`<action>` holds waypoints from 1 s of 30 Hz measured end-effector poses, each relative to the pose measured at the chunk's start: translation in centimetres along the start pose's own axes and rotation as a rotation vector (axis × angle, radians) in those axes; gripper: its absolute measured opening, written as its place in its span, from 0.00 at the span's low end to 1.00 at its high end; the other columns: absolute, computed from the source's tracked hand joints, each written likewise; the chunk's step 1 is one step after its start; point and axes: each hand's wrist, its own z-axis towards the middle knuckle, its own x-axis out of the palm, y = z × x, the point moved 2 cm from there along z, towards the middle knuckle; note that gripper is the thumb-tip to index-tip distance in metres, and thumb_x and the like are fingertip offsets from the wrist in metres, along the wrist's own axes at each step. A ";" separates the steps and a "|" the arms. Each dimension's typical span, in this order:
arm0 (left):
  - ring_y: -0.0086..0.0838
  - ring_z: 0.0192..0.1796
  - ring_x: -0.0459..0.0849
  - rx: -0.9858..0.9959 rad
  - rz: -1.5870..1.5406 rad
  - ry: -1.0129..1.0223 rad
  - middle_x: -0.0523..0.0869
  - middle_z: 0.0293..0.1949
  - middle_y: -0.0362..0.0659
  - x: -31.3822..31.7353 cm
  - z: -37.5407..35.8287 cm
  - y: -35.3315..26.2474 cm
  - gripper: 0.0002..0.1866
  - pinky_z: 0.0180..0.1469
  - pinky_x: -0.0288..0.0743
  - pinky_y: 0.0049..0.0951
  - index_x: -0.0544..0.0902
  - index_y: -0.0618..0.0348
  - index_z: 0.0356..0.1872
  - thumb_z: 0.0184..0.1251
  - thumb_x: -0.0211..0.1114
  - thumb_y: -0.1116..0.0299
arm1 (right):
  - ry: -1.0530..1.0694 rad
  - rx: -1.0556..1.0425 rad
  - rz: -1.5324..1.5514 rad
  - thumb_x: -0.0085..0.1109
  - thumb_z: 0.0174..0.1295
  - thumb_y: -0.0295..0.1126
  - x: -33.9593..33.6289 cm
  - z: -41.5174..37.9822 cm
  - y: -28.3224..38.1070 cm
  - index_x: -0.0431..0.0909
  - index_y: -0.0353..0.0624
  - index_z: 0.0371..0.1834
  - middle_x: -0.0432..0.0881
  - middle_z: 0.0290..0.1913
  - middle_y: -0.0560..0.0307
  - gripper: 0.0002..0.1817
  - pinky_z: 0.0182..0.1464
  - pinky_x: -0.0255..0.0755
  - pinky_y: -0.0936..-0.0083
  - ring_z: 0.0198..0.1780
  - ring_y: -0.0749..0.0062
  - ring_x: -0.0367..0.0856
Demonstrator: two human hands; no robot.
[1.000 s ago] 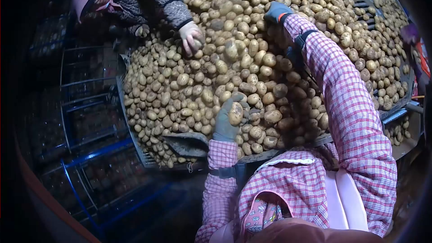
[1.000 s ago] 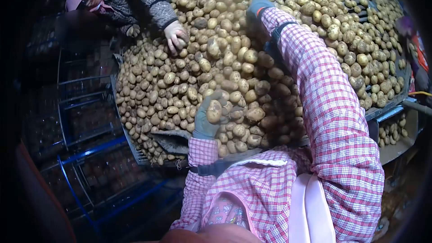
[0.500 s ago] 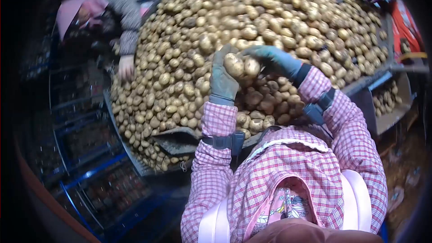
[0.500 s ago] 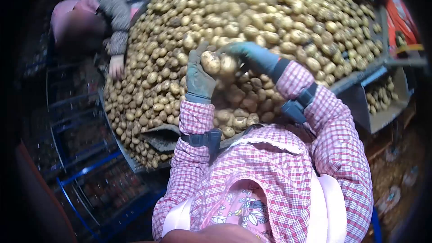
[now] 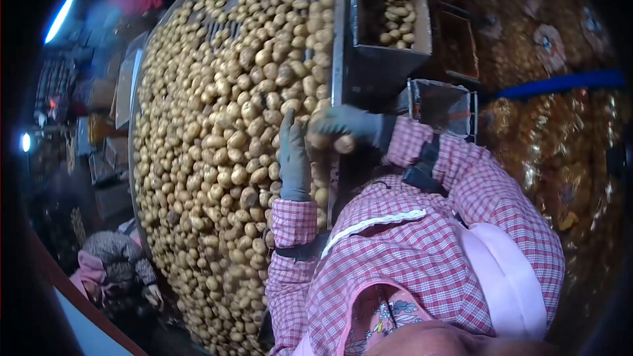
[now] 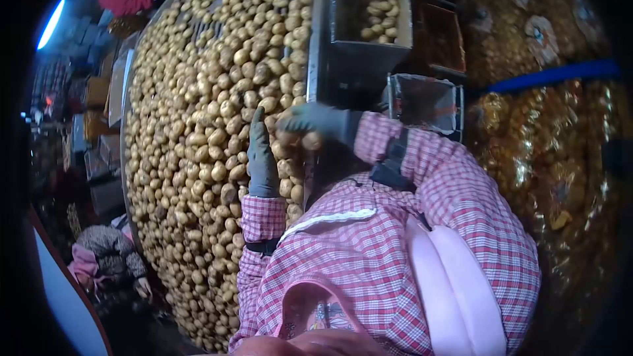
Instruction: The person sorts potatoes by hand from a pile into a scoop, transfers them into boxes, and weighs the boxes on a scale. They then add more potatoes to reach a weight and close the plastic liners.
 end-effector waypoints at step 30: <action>0.29 0.57 0.83 0.161 0.256 -1.115 0.84 0.58 0.47 -22.6 -24.1 -2.3 0.20 0.63 0.75 0.27 0.78 0.68 0.64 0.72 0.57 0.81 | 0.637 0.226 -0.284 0.65 0.59 0.44 17.7 10.9 -1.3 0.81 0.42 0.59 0.86 0.54 0.45 0.27 0.58 0.77 0.68 0.55 0.58 0.85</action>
